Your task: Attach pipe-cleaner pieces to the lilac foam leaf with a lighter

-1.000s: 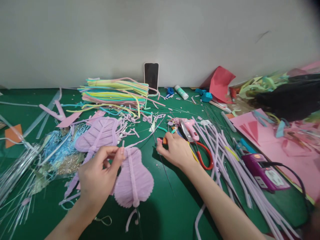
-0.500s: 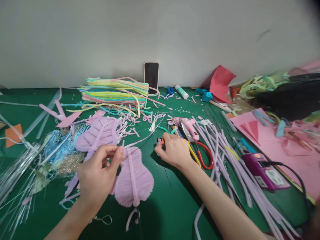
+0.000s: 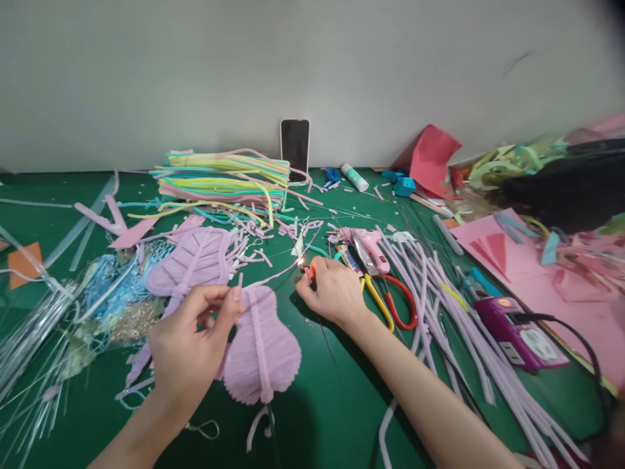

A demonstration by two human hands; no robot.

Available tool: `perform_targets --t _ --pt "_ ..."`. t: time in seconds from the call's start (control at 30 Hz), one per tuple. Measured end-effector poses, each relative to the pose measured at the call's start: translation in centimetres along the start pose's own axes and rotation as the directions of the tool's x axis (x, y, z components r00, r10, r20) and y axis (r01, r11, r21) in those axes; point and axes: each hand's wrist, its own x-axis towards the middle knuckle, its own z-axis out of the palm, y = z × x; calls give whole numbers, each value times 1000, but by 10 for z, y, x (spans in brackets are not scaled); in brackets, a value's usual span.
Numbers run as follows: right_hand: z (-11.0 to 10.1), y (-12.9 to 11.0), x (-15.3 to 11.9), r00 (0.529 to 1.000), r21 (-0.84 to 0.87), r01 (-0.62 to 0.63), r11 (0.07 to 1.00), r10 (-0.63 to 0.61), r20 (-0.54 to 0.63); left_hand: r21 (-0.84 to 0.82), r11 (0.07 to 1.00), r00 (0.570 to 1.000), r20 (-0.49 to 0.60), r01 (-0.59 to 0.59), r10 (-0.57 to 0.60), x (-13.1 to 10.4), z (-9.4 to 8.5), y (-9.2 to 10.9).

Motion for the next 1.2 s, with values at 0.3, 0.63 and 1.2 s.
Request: perform_targets --t 0.3,0.63,1.2 --pt "4 2 2 1000 8 14 1000 -14 -22 -5 999 999 11 46 -46 -2 0 0" --pt "3 3 5 1000 -35 -8 999 7 -29 14 999 999 -6 31 -31 -4 -2 0" --pt "5 6 6 1000 -66 -24 998 23 -22 163 974 983 -69 -155 168 -3 -5 8"
